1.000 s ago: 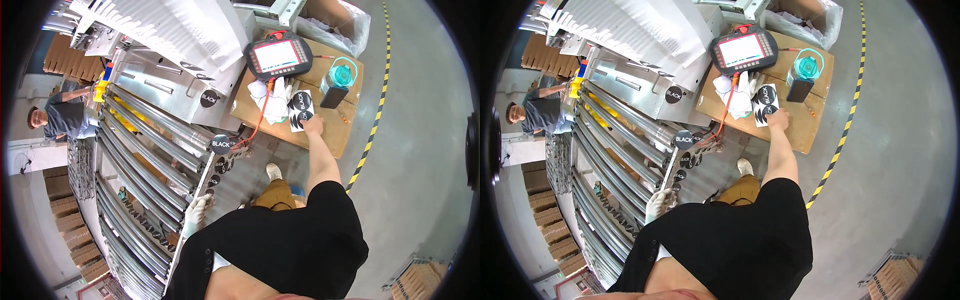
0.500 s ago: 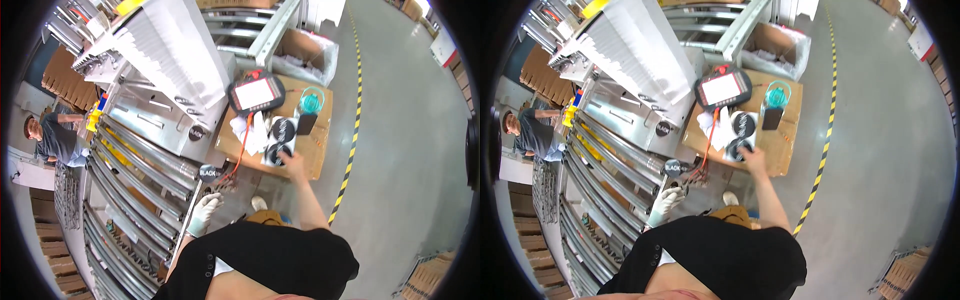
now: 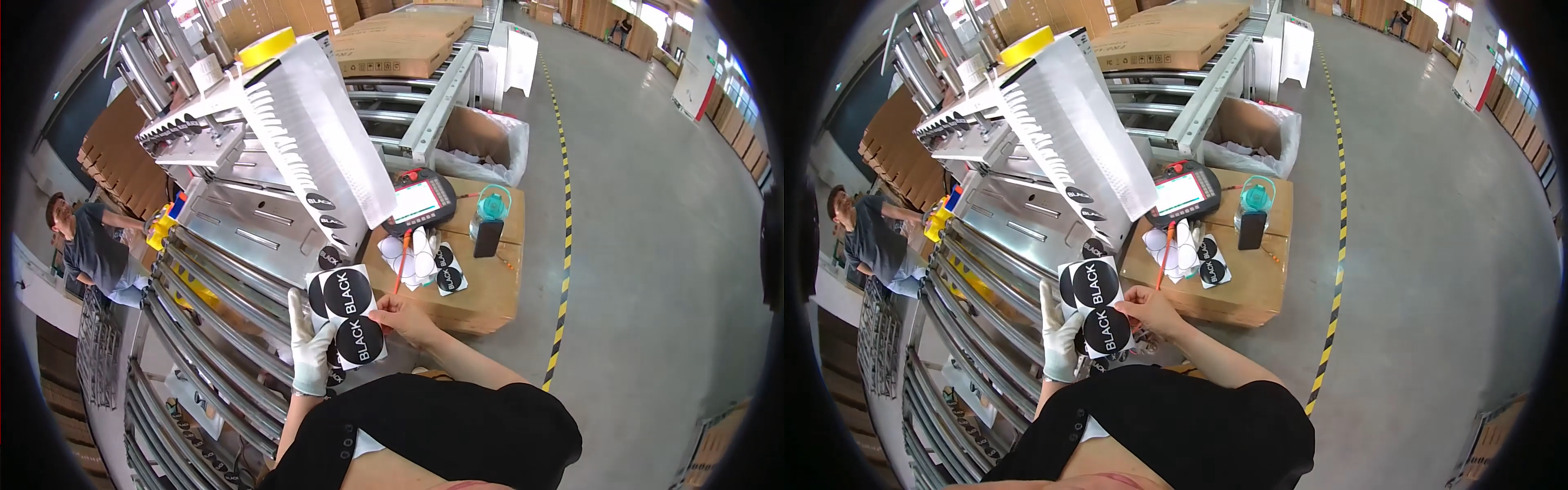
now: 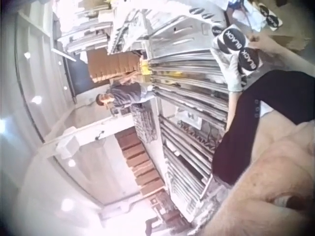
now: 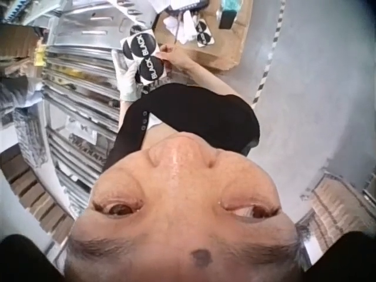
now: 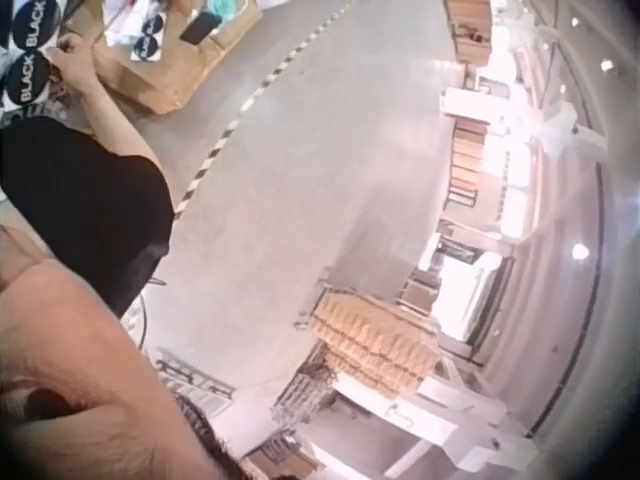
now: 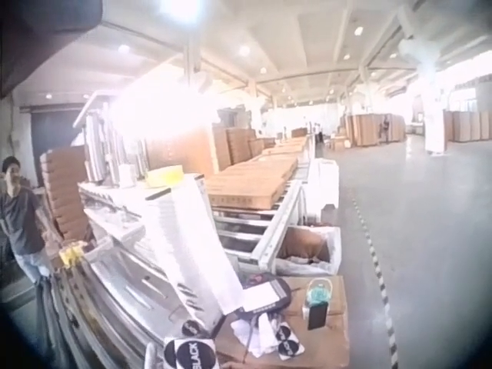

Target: Applying labels to components and sealing a large treadmill box with a tape dispenser.

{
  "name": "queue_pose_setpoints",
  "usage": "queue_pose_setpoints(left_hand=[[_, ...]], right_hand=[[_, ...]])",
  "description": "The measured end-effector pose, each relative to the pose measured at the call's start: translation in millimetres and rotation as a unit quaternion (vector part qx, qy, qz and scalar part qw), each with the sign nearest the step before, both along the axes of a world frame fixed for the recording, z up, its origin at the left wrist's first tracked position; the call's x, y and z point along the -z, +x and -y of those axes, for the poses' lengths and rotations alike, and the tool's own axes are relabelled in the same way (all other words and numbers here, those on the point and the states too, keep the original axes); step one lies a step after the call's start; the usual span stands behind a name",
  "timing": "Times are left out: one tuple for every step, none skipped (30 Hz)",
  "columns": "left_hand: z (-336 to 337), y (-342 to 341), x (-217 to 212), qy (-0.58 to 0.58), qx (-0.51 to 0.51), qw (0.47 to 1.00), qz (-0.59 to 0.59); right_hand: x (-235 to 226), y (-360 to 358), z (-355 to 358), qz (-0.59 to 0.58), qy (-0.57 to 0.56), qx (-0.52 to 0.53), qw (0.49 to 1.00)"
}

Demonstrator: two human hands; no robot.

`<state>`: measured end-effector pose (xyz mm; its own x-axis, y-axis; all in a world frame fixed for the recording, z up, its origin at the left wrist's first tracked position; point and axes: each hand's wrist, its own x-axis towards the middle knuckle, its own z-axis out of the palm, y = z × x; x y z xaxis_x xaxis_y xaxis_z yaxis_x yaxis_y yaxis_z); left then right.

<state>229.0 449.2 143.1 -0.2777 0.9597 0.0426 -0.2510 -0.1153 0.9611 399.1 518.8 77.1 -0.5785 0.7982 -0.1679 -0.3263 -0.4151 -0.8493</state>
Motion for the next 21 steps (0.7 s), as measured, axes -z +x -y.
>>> queue_pose_setpoints(left_hand=[[7,-5,-5,-0.006,0.016,1.0,-0.01],[13,-6,-9,0.009,0.01,1.0,-0.004],[18,-7,-12,0.025,0.005,1.0,0.001],[26,-9,-10,0.014,-0.017,0.999,0.029],[35,-14,-12,0.018,-0.019,0.999,0.028],[45,-22,-15,-0.034,-0.013,0.999,0.012],[54,-28,-15,-0.086,-0.007,0.996,-0.002],[62,-34,-10,-0.088,-0.026,0.996,0.008],[67,-38,-6,-0.089,-0.036,0.995,0.01],[72,-42,-4,-0.073,-0.056,0.996,-0.013],[80,-47,-2,-0.059,-0.078,0.995,-0.035],[86,-53,-2,-0.042,-0.094,0.993,-0.055],[91,-72,8,-0.011,-0.108,0.984,-0.142],[96,-79,0,-0.002,-0.115,0.983,-0.14],[95,-83,-11,-0.008,-0.145,0.98,-0.137],[99,-86,-25,-0.009,-0.147,0.984,-0.105],[101,-90,-33,-0.002,-0.139,0.988,-0.073],[107,-91,-41,-0.012,-0.122,0.992,-0.004],[109,-101,-38,-0.001,-0.121,0.991,-0.063],[117,-105,-39,-0.006,-0.125,0.992,-0.019],[119,-108,-46,-0.007,-0.124,0.992,0.022]], right_hand=[[-1,-4,1,0.024,0.012,0.017,0.999],[-2,-9,4,0.033,0.018,0.005,0.999],[-4,-13,5,0.03,0.024,0.004,0.999],[-9,-16,12,0.03,0.018,-0.016,0.999],[-16,-19,19,0.029,0.012,-0.036,0.999],[-24,-25,25,0.007,-0.003,-0.035,0.999],[-24,-32,28,0.008,-0.002,-0.042,0.999],[-23,-41,32,0.019,0.017,-0.031,0.999],[-22,-50,36,0.028,0.037,-0.023,0.999],[-23,-59,40,0.038,0.053,-0.015,0.998],[-25,-66,43,0.022,0.07,-0.015,0.997],[-24,-70,42,0.031,0.115,0.0,0.993],[-22,-76,44,0.038,0.156,0.004,0.987],[-32,-79,49,0.039,0.14,-0.004,0.989],[-46,-79,53,0.04,0.122,-0.011,0.992],[-52,-80,54,0.029,0.109,-0.036,0.993],[-55,-81,56,0.02,0.097,-0.057,0.993],[-49,-84,62,-0.02,0.073,-0.072,0.995],[-47,-91,66,-0.062,0.052,-0.084,0.993],[-50,-93,71,-0.041,0.059,-0.11,0.991],[-49,-102,74,-0.038,0.055,-0.13,0.989]])
